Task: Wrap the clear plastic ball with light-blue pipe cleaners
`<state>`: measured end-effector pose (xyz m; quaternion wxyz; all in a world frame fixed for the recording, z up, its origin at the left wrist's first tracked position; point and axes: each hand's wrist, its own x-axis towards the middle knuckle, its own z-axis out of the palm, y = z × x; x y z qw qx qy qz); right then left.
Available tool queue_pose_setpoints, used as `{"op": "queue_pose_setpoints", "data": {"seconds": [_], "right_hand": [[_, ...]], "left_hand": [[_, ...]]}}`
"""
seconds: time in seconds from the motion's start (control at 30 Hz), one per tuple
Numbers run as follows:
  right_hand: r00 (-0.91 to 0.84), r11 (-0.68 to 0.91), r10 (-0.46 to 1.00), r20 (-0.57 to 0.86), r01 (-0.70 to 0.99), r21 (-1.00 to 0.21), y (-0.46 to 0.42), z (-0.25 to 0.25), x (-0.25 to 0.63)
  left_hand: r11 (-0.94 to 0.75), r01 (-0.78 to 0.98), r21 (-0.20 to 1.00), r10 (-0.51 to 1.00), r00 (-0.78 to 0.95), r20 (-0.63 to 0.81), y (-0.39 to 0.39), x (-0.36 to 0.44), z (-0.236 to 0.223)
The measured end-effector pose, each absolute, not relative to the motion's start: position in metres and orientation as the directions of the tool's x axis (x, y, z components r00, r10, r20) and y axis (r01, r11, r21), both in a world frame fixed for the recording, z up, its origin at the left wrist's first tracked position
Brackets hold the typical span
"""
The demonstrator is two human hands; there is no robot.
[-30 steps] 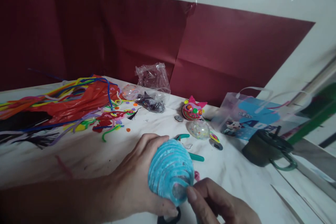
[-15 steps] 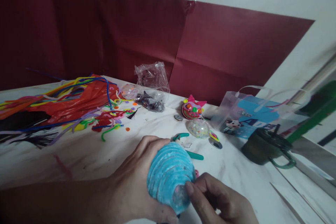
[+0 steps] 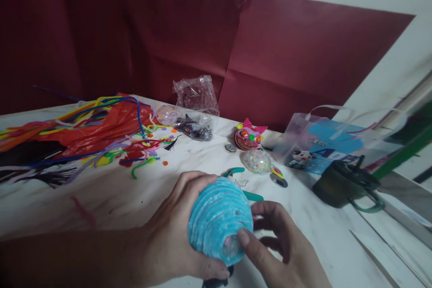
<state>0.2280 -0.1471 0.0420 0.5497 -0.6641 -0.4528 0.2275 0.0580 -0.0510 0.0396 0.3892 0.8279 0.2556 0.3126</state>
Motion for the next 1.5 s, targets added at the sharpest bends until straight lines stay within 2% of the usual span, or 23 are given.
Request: {"op": "queue_pose_setpoints", "data": {"seconds": [0.07,0.1,0.23,0.33,0.4,0.57,0.8,1.13,1.3,1.5], "right_hand": [[0.415,0.035,0.886,0.207,0.385,-0.922,-0.148,0.030,0.241],[0.281,0.027,0.949,0.142,0.378,-0.925,-0.149,0.024,0.247],[0.265,0.021,0.961,0.078,0.208,-0.978,-0.151,0.007,0.254],[0.246,0.078,0.963,0.111,0.140,-0.987,-0.149,0.012,0.240],[0.312,0.091,0.942,0.127,0.127,-0.988,-0.147,0.020,0.231],[0.396,0.016,0.910,0.122,0.262,-0.965,-0.144,0.029,0.235],[0.394,0.025,0.892,0.221,0.445,-0.895,-0.145,0.017,0.251],[0.435,-0.004,0.875,0.214,0.448,-0.894,-0.145,0.021,0.230],[0.477,-0.012,0.858,0.190,0.388,-0.921,-0.145,0.021,0.215],[0.366,0.005,0.910,0.195,0.459,-0.888,-0.143,0.021,0.228]], "left_hand": [[-0.578,0.187,0.795,0.672,0.662,0.333,-0.052,0.059,0.038],[-0.585,0.187,0.789,0.673,0.656,0.343,-0.052,0.059,0.038],[-0.620,0.183,0.763,0.663,0.642,0.385,-0.054,0.059,0.032],[-0.647,0.157,0.746,0.631,0.660,0.408,-0.055,0.058,0.028],[-0.665,0.115,0.738,0.598,0.675,0.433,-0.056,0.057,0.029],[-0.672,-0.006,0.740,0.547,0.671,0.501,-0.054,0.057,0.042],[-0.607,0.046,0.793,0.607,0.672,0.425,-0.052,0.060,0.048],[-0.638,0.136,0.758,0.605,0.697,0.385,-0.053,0.058,0.053],[-0.624,0.194,0.757,0.614,0.721,0.321,-0.053,0.057,0.055],[-0.588,0.242,0.772,0.636,0.728,0.256,-0.054,0.056,0.055]]}}
